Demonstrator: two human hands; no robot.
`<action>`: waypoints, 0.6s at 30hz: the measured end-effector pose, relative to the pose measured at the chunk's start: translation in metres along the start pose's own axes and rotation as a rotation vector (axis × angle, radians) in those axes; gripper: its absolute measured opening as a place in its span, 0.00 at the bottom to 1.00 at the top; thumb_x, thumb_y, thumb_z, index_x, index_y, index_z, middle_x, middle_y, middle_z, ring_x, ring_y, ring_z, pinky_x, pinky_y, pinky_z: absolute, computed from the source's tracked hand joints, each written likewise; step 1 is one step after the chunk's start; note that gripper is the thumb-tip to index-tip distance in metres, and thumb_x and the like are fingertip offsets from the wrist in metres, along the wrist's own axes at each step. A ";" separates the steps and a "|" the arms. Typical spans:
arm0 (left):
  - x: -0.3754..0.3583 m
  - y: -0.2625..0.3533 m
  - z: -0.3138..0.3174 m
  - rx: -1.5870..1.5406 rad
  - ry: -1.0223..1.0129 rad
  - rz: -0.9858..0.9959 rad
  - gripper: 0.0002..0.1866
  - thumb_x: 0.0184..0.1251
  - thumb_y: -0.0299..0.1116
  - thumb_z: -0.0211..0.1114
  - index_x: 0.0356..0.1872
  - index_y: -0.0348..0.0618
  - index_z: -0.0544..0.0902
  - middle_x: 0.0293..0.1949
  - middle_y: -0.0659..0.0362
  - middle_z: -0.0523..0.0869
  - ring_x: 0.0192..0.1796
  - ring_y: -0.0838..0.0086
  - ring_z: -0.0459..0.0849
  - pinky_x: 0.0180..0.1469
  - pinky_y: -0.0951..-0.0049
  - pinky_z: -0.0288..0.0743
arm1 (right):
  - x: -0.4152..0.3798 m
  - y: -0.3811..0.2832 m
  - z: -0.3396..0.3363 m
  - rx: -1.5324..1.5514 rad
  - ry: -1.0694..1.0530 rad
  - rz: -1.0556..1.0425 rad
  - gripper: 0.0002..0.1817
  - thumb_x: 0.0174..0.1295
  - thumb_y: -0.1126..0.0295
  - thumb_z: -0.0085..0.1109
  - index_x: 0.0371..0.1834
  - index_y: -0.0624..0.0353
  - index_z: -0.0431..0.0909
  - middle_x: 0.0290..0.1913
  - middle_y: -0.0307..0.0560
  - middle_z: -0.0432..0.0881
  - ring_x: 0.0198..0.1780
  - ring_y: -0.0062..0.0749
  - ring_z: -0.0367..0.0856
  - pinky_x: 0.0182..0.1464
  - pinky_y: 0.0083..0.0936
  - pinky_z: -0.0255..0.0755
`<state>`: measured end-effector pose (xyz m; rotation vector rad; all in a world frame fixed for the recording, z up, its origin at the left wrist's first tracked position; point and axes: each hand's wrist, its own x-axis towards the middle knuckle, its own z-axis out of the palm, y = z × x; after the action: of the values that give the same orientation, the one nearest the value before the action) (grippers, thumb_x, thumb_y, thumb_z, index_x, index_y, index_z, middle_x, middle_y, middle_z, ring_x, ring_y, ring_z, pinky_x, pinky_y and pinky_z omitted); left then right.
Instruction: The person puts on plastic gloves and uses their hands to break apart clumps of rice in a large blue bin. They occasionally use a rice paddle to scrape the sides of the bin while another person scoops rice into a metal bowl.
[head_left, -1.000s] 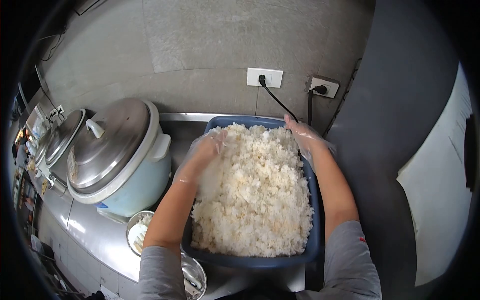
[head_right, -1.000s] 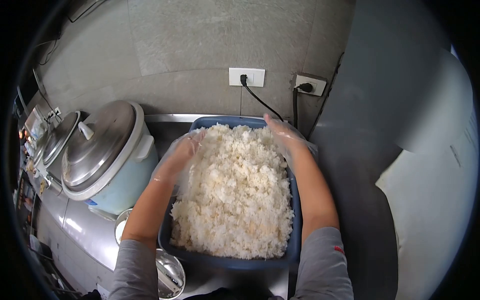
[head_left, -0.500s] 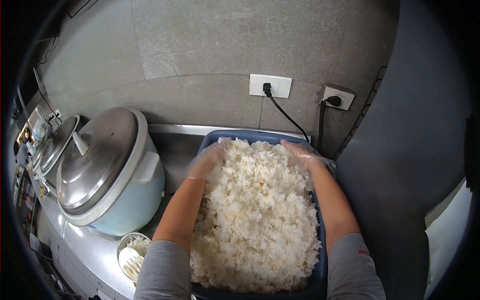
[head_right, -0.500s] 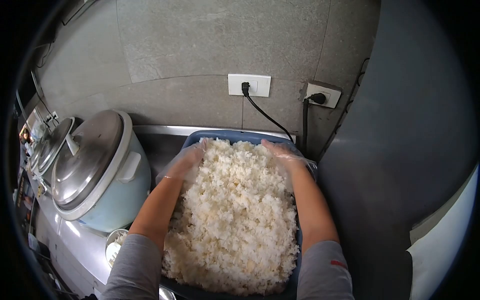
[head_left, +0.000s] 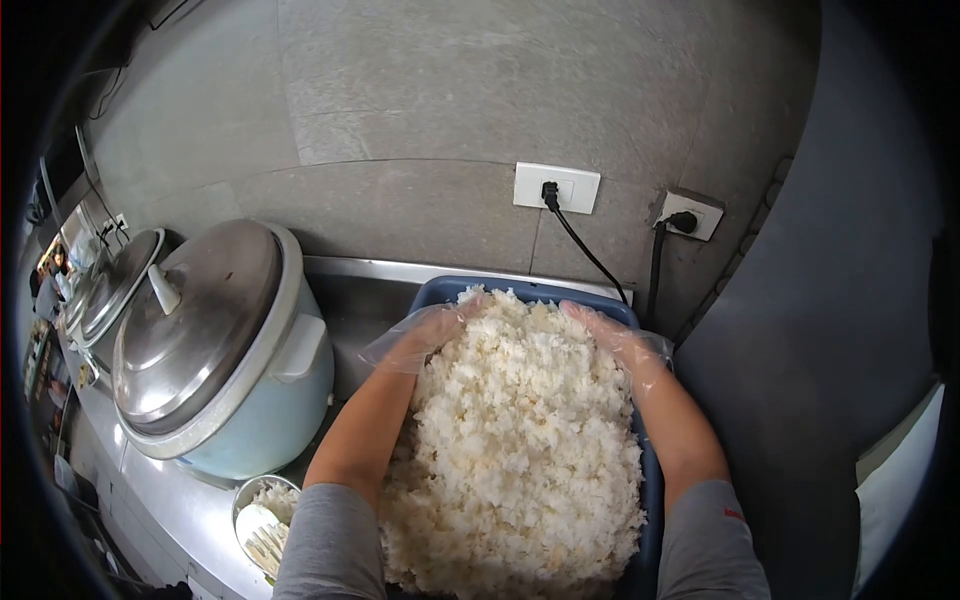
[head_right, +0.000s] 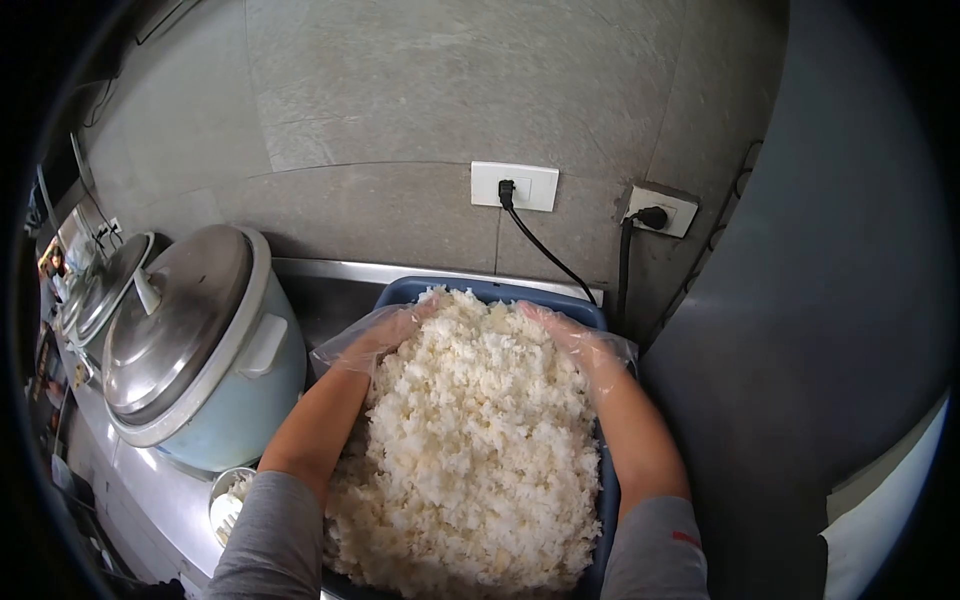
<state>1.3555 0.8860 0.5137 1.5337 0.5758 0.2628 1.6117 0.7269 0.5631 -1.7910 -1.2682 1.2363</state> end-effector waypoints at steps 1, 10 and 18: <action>-0.001 0.000 0.002 0.037 0.032 0.034 0.43 0.69 0.64 0.47 0.74 0.42 0.53 0.74 0.52 0.56 0.76 0.65 0.52 0.75 0.68 0.48 | 0.004 0.002 0.003 0.043 0.030 0.005 0.38 0.70 0.37 0.32 0.75 0.49 0.56 0.77 0.39 0.53 0.78 0.31 0.41 0.76 0.34 0.33; -0.043 0.051 0.038 -0.062 0.132 0.041 0.42 0.66 0.64 0.54 0.70 0.40 0.63 0.68 0.52 0.67 0.69 0.65 0.66 0.68 0.65 0.61 | -0.043 -0.058 0.042 0.393 0.022 -0.083 0.41 0.68 0.39 0.42 0.76 0.55 0.52 0.77 0.48 0.51 0.76 0.34 0.48 0.74 0.31 0.45; -0.159 0.101 0.106 0.044 0.065 0.337 0.40 0.65 0.61 0.57 0.67 0.38 0.68 0.69 0.47 0.67 0.72 0.62 0.62 0.70 0.63 0.56 | -0.113 -0.040 0.099 0.042 0.175 -0.708 0.34 0.71 0.45 0.43 0.72 0.58 0.60 0.73 0.50 0.60 0.74 0.35 0.55 0.73 0.29 0.48</action>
<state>1.2948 0.7180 0.6362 1.6664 0.3726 0.5620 1.4940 0.6320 0.5988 -1.2075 -1.5614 0.6817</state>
